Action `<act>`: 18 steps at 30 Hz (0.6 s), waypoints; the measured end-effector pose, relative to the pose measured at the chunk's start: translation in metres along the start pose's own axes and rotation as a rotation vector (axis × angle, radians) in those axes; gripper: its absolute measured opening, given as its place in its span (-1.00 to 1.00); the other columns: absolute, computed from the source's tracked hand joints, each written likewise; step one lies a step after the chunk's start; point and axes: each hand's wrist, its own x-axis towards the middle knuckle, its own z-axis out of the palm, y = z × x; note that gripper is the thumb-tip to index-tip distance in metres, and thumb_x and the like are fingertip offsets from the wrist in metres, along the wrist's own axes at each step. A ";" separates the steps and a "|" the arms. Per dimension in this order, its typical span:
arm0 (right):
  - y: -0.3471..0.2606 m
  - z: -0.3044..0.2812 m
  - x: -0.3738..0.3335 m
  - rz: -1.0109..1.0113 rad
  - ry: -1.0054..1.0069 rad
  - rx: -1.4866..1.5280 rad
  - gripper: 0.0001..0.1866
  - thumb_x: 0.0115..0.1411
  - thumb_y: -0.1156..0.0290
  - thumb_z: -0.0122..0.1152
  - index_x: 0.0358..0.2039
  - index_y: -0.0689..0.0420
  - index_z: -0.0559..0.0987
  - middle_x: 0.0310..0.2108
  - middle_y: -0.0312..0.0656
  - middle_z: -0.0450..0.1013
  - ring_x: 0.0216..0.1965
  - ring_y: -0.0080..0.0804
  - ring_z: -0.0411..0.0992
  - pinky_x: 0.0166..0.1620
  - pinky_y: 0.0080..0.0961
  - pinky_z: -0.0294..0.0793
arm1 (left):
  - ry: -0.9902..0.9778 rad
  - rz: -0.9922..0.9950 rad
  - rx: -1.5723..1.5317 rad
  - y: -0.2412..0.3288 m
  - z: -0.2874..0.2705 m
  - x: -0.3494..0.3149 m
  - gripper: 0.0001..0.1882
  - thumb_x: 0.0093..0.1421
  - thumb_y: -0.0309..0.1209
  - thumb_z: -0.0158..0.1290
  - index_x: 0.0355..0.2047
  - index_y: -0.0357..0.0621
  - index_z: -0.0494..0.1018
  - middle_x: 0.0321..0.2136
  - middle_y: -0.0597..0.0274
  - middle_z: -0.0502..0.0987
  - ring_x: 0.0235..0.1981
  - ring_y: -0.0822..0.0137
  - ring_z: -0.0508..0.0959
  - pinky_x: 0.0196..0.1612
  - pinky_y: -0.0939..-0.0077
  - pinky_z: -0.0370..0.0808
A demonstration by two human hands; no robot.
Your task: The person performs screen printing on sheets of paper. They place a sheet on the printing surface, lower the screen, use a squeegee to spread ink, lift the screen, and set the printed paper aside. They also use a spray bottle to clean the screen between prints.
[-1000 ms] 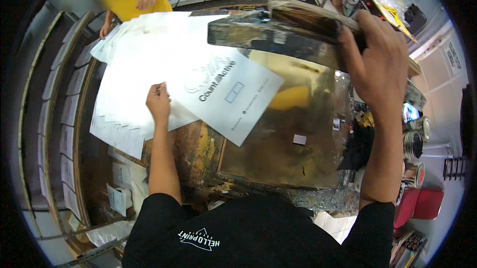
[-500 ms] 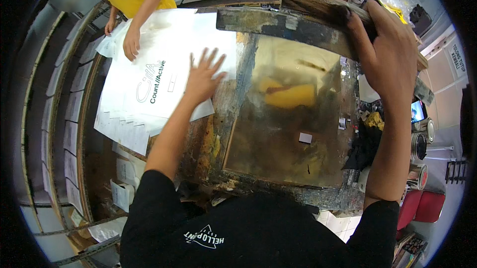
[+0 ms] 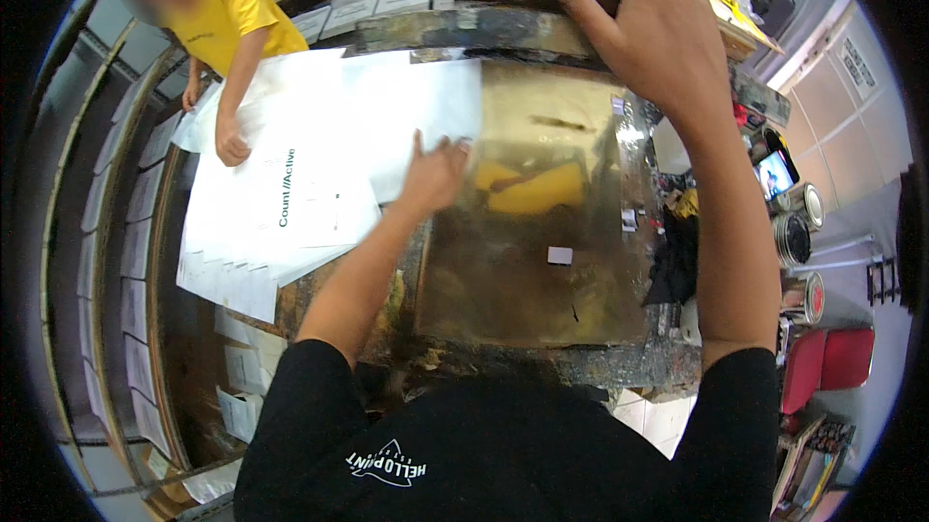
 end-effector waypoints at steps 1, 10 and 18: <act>-0.006 -0.006 0.001 0.064 -0.111 0.010 -0.46 0.35 -0.10 0.10 -0.44 0.19 0.54 -0.53 -0.02 0.48 -0.44 -0.05 0.45 -0.26 -0.10 0.40 | 0.046 0.021 -0.094 0.029 0.017 -0.001 -0.27 0.50 0.09 -0.42 0.38 -0.21 0.27 0.36 -0.11 0.31 0.46 -0.11 0.15 0.48 -0.34 -0.27; -0.012 -0.030 0.003 0.156 -0.400 0.068 -0.37 0.43 -0.22 -0.15 -0.56 0.04 0.44 -0.63 -0.31 0.31 -0.57 -0.44 0.21 -0.28 -0.34 0.32 | 0.184 0.395 -0.193 0.172 0.057 0.011 0.42 -0.12 0.73 -0.14 0.41 -0.30 0.20 0.46 -0.16 0.10 0.52 -0.16 -0.02 0.48 -0.32 -0.27; -0.014 -0.028 0.004 0.156 -0.311 0.005 -0.37 0.42 -0.13 -0.11 -0.67 0.06 0.40 -0.74 -0.37 0.22 -0.69 -0.51 0.16 -0.46 -0.37 0.39 | 0.179 0.413 -0.204 0.220 0.043 0.005 0.45 -0.18 0.75 -0.13 0.38 -0.33 0.23 0.43 -0.24 0.11 0.47 -0.25 0.03 0.43 -0.51 -0.28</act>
